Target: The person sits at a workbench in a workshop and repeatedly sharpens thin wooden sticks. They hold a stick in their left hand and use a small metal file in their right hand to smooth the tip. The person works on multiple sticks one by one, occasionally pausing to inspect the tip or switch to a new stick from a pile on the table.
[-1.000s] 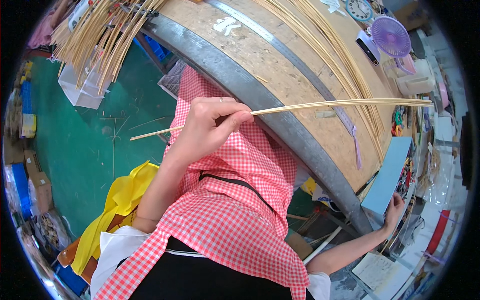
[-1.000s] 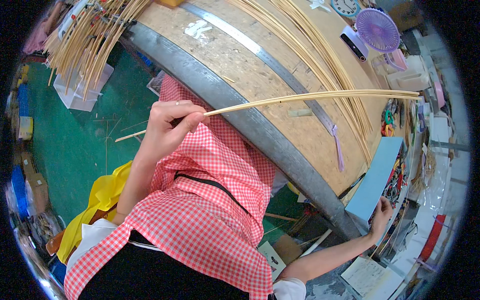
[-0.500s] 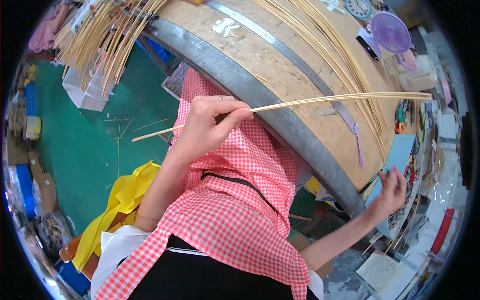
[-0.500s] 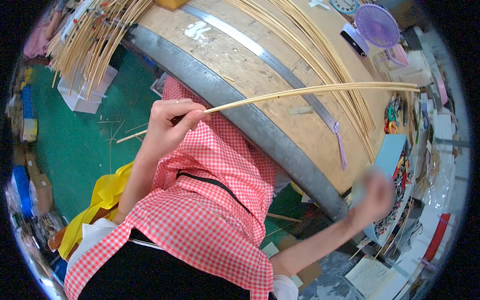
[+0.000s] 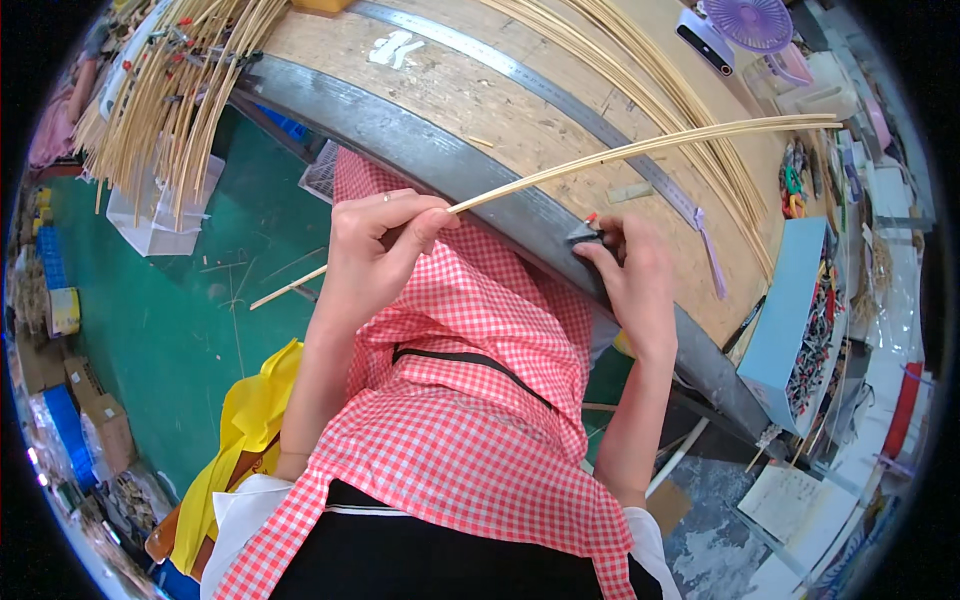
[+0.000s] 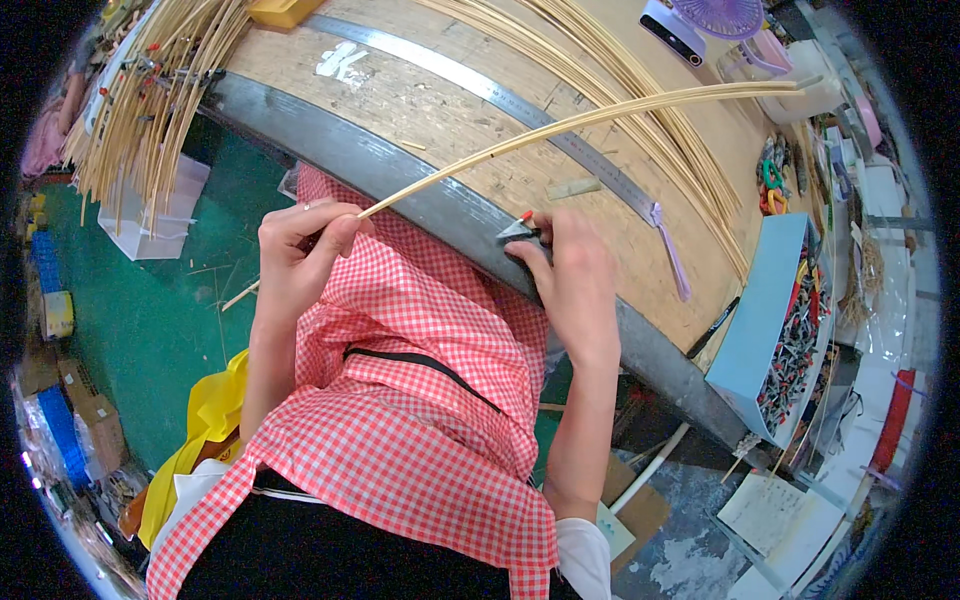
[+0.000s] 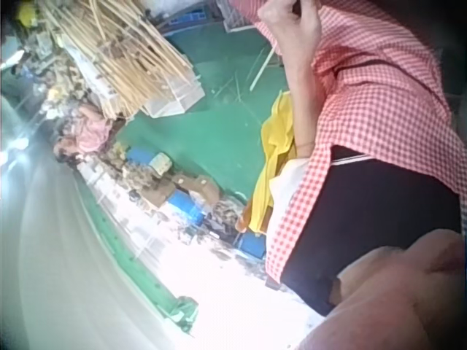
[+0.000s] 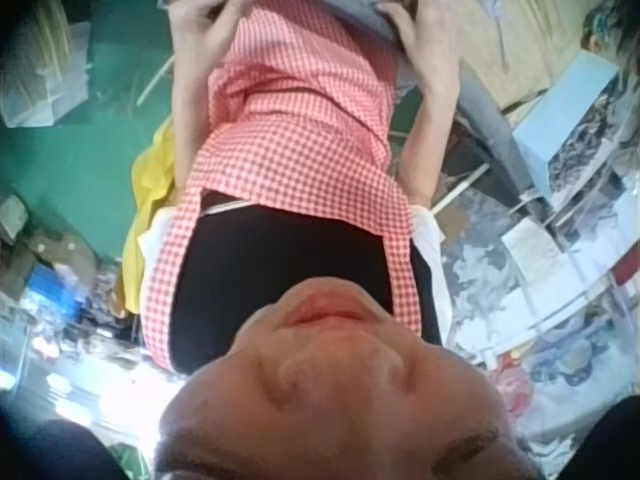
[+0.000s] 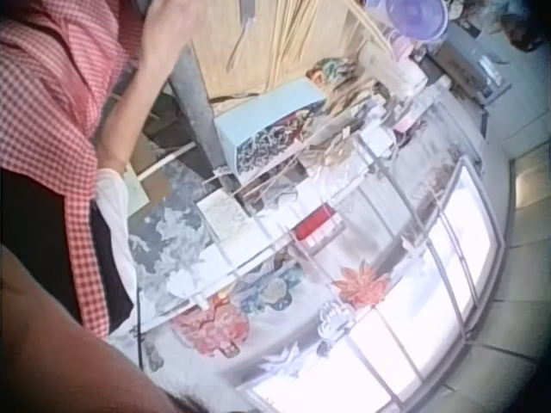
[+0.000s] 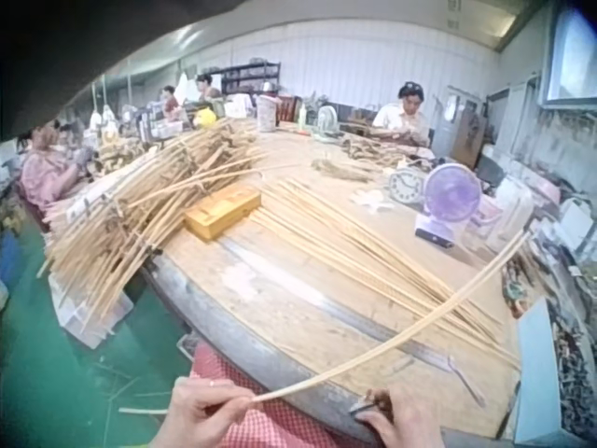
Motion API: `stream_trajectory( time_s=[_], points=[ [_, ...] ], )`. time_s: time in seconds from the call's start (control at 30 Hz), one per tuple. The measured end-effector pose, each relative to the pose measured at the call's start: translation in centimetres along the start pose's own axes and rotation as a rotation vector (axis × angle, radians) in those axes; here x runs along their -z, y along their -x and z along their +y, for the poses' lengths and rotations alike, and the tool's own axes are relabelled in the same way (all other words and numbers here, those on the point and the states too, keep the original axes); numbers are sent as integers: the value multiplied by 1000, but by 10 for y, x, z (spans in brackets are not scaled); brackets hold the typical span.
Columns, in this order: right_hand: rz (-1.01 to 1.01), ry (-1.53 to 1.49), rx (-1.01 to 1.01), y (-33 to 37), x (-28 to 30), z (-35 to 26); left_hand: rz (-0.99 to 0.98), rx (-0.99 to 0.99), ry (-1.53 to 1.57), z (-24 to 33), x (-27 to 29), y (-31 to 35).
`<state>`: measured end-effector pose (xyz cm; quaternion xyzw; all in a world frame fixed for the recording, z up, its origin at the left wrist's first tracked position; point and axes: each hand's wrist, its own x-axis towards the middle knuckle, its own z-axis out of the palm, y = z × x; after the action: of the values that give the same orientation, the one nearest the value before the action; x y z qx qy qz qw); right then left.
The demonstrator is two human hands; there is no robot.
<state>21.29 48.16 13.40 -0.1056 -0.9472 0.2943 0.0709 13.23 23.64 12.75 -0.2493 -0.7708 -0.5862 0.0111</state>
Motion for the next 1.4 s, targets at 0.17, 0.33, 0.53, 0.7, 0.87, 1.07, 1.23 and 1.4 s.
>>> stream_trajectory(
  time_s=[0.17, 0.33, 0.53, 0.7, 0.87, 1.07, 1.23, 1.4],
  points=[
    [71, 18, 210, -4, 2, -3, -15, -18, -11, -2, -2, 1],
    [-2, 48, 321, -12, -6, 4, -26, -21, 15, 1, -3, 2],
    [-123, -561, 68, 18, -16, -36, -27, -44, 9, -2, -8, 4],
    [68, -575, 140, 23, -40, -51, -44, -69, 10, 2, -12, 4],
    [139, -595, 138, 25, -45, -62, -20, -79, 17, 3, -17, 7],
    [162, -531, 137, 28, -49, -64, -65, -28, 6, 5, -17, 8],
    [121, -504, 140, 29, -44, -65, -80, -19, 12, 5, -15, 7],
    [160, -988, -79, 29, -39, -59, -208, 26, 113, 1, -15, 8]
  ],
)
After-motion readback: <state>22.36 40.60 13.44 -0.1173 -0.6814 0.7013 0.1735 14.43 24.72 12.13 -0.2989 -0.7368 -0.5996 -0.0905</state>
